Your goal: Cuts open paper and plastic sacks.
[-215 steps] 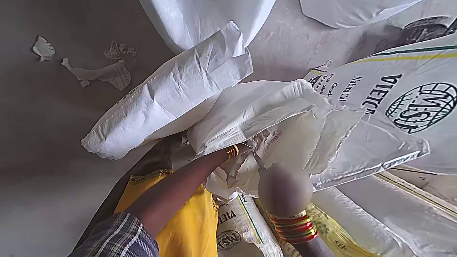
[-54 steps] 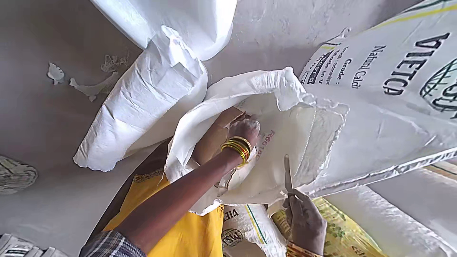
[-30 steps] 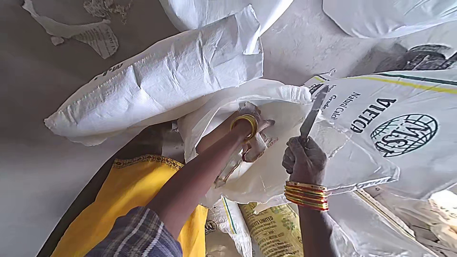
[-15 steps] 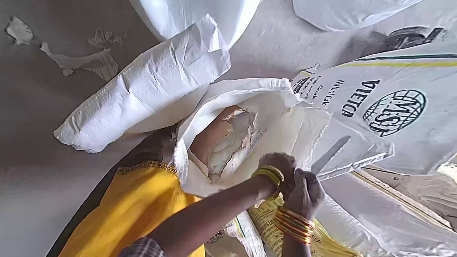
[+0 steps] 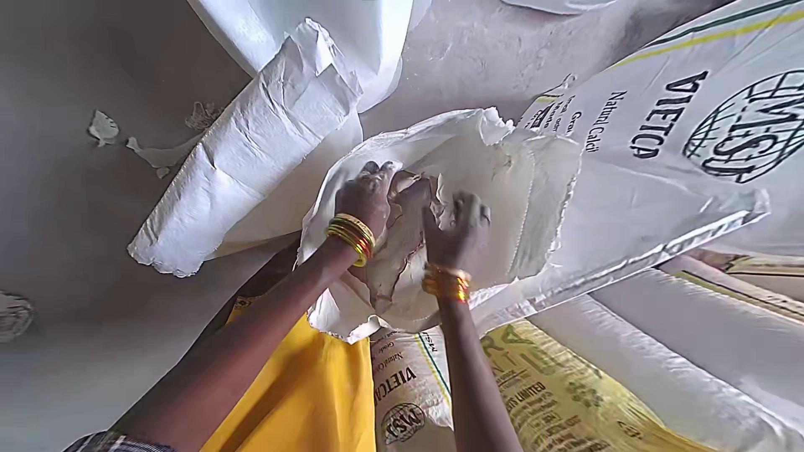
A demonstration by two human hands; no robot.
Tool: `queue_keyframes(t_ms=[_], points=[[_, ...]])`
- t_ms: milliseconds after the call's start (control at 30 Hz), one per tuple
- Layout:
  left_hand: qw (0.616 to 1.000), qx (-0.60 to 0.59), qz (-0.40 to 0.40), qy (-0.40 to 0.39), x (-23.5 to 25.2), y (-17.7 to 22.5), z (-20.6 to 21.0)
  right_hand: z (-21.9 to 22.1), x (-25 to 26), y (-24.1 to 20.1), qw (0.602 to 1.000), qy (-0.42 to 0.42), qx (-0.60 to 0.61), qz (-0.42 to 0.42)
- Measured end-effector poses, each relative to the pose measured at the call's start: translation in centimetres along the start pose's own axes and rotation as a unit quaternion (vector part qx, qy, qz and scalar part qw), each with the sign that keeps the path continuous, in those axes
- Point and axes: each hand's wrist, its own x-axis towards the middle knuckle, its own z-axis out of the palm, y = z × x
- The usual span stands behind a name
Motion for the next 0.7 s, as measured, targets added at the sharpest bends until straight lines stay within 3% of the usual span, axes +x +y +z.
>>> queue_keyframes(t_ms=[33,67,100,133,200,300,500,633,700], points=[[0.991,-0.003,0.006,0.137,0.1,-0.9,2.4,1.5,1.3,-0.9,0.998,-0.015,-0.053,0.024],[0.997,-0.03,-0.03,0.07,0.1,-0.6,0.4,2.9,2.6,-1.6,0.995,-0.006,-0.093,0.039],[0.984,-0.087,-0.097,-0.125,0.7,0.6,-4.2,3.8,3.7,-1.9,0.992,-0.005,-0.115,0.046],[0.966,-0.114,-0.129,-0.194,1.3,1.3,-6.1,4.2,4.4,-1.8,0.991,-0.005,-0.127,0.052],[0.964,-0.12,-0.126,-0.2,1.4,2.2,-6.5,3.5,5.1,-1.9,0.986,-0.005,-0.146,0.079],[0.979,-0.098,-0.052,-0.173,1.9,3.3,-5.2,1.5,5.4,-0.8,0.984,0.022,-0.147,0.094],[0.937,-0.033,0.015,-0.346,7.8,6.2,-3.6,-2.4,6.4,2.8,0.994,0.064,-0.071,0.061],[0.922,-0.043,0.017,-0.384,9.5,4.7,-2.9,-1.1,3.4,2.0,0.999,0.035,-0.002,-0.002],[0.927,-0.041,0.009,-0.373,9.2,3.8,-3.3,0.9,2.6,0.4,0.999,0.014,-0.047,0.017]])
